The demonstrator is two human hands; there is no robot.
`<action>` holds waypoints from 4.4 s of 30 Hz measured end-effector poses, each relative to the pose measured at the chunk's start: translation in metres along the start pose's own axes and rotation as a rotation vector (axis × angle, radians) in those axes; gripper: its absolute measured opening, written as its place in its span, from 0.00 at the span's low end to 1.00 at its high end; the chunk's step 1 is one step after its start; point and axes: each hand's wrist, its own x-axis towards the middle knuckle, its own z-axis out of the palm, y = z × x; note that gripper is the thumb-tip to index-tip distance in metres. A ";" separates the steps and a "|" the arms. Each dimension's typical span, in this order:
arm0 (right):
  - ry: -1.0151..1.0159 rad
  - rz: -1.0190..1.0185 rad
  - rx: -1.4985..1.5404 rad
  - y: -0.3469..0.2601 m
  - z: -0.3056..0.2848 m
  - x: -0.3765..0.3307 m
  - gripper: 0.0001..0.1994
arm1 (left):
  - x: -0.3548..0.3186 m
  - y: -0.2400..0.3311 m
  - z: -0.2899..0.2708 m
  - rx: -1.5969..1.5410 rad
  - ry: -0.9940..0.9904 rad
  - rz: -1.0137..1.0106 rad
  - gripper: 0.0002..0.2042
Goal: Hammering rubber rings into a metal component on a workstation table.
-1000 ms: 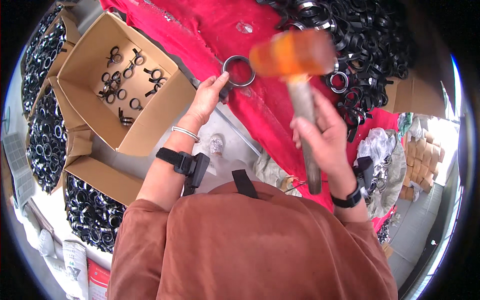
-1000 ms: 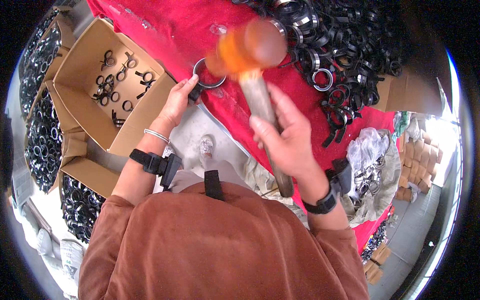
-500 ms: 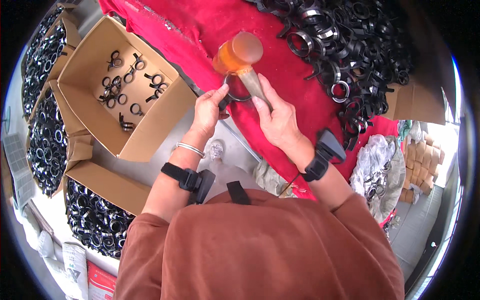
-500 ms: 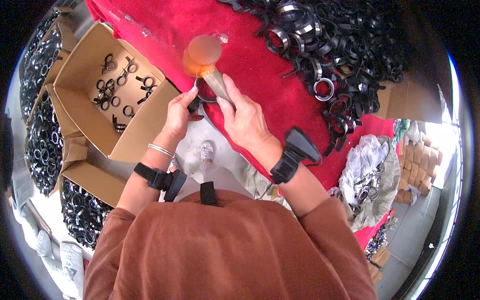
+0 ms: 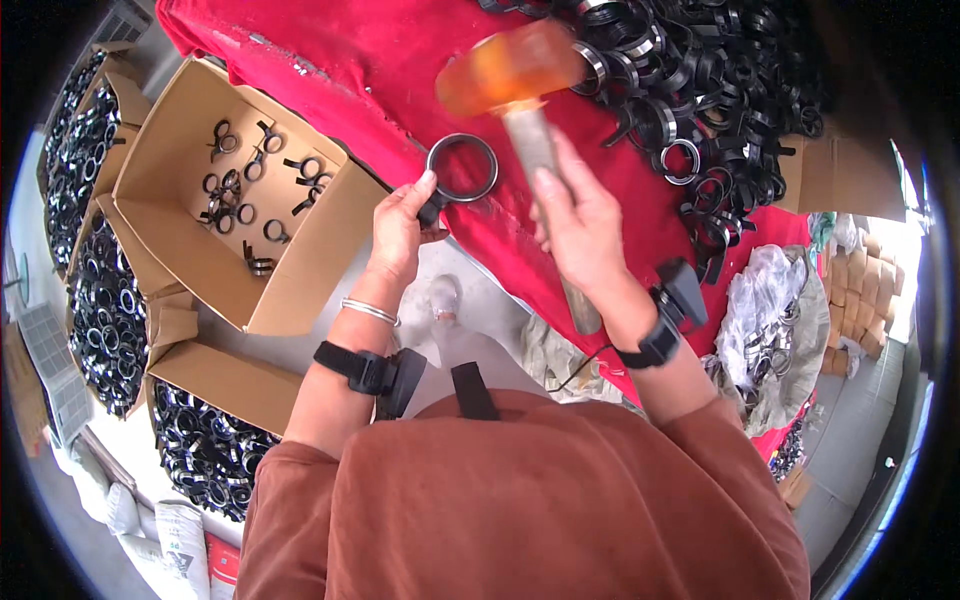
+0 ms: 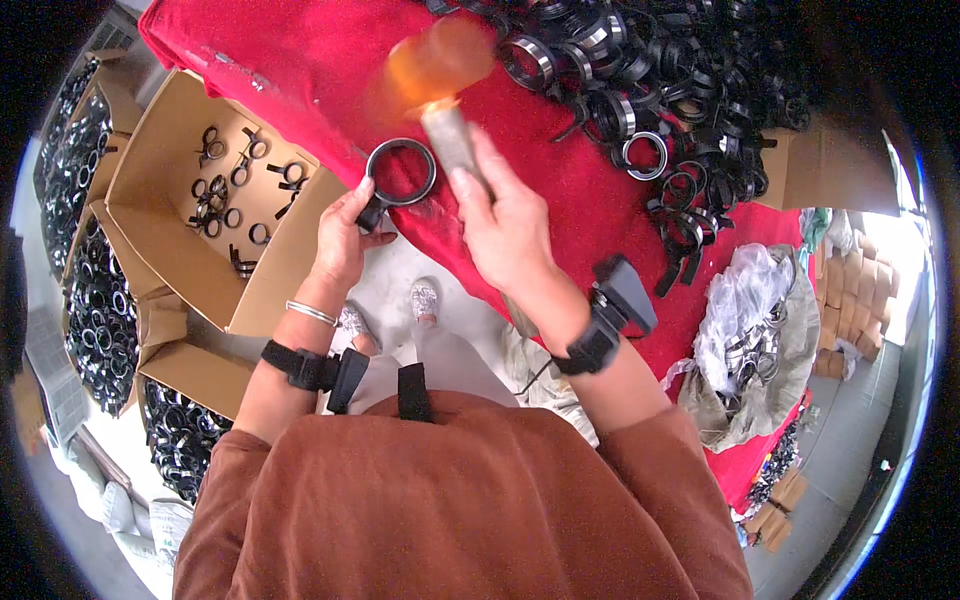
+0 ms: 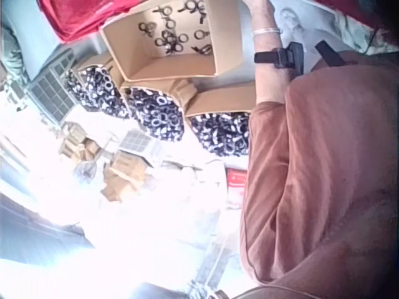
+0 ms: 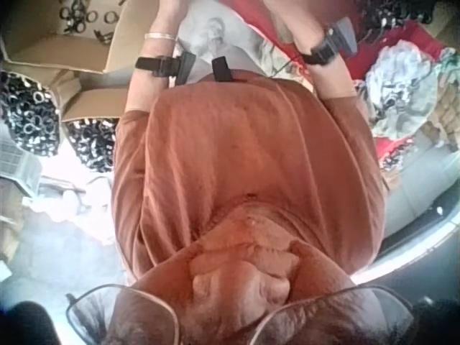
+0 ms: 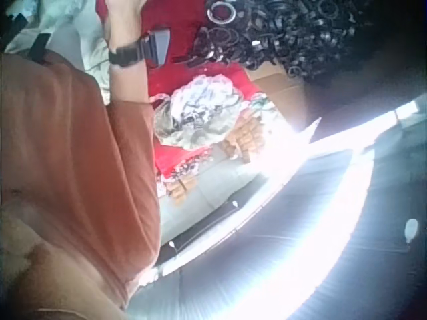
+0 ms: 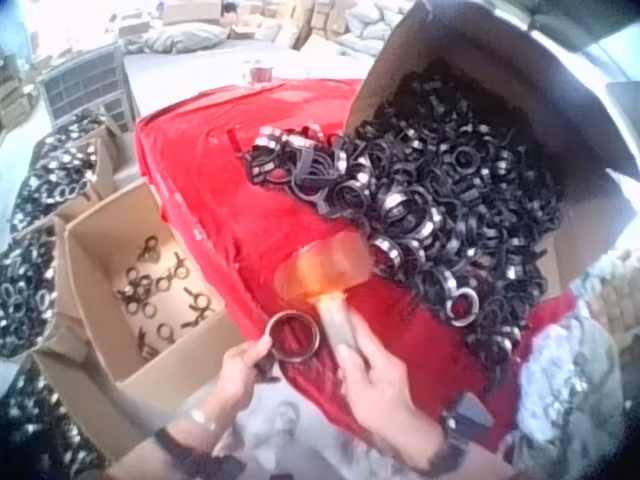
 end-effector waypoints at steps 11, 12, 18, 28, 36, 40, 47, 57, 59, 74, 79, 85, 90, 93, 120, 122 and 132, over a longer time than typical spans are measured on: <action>0.098 -0.022 0.147 0.009 -0.016 -0.021 0.23 | 0.002 0.002 0.000 -0.008 -0.043 -0.017 0.16; 0.141 -0.023 0.161 0.004 -0.017 -0.032 0.23 | -0.002 -0.001 -0.001 -0.004 -0.043 -0.027 0.16; 0.144 0.032 0.048 0.047 -0.009 -0.044 0.22 | 0.001 -0.002 0.001 -0.054 -0.122 -0.043 0.16; 0.114 -0.176 -0.173 0.073 0.011 -0.089 0.23 | 0.002 0.003 0.003 -0.058 -0.128 -0.008 0.16; 0.147 0.151 0.070 0.075 -0.025 -0.113 0.25 | -0.016 0.020 -0.029 -0.027 -0.111 0.038 0.14; 0.224 0.157 0.083 0.078 -0.056 -0.132 0.25 | -0.024 0.067 -0.128 0.242 0.156 0.027 0.20; 0.289 0.240 0.301 0.095 -0.063 -0.131 0.26 | 0.000 0.096 0.029 1.051 0.070 0.745 0.12; 0.266 0.303 0.426 0.100 -0.067 -0.129 0.25 | 0.070 0.018 0.239 1.288 -0.285 0.507 0.20; 0.259 0.322 0.460 0.099 -0.066 -0.129 0.25 | 0.070 0.022 0.245 1.312 -0.256 0.657 0.16; 0.280 0.286 0.349 0.104 -0.065 -0.132 0.25 | -0.034 0.031 0.031 0.923 -0.135 0.338 0.15; 0.230 0.290 0.204 0.102 -0.061 -0.130 0.19 | -0.016 -0.008 -0.028 0.597 -0.263 0.369 0.17; 0.227 0.180 0.129 0.085 -0.043 -0.127 0.17 | -0.005 0.006 -0.004 0.700 -0.168 0.394 0.22; 0.105 0.148 0.032 0.043 -0.027 -0.094 0.16 | 0.006 0.004 -0.001 0.769 -0.120 0.273 0.27; 0.102 0.205 0.088 0.032 -0.013 -0.041 0.15 | 0.001 0.009 -0.003 0.773 -0.142 0.259 0.30; 0.080 0.093 0.063 -0.007 0.048 0.079 0.13 | -0.006 0.021 -0.004 0.875 -0.286 0.162 0.27; 0.211 0.152 0.017 -0.008 0.014 0.092 0.14 | -0.007 0.022 0.001 0.904 -0.322 0.159 0.27; 0.109 0.063 0.224 0.016 -0.020 -0.073 0.24 | 0.000 0.010 -0.003 0.801 -0.243 0.241 0.28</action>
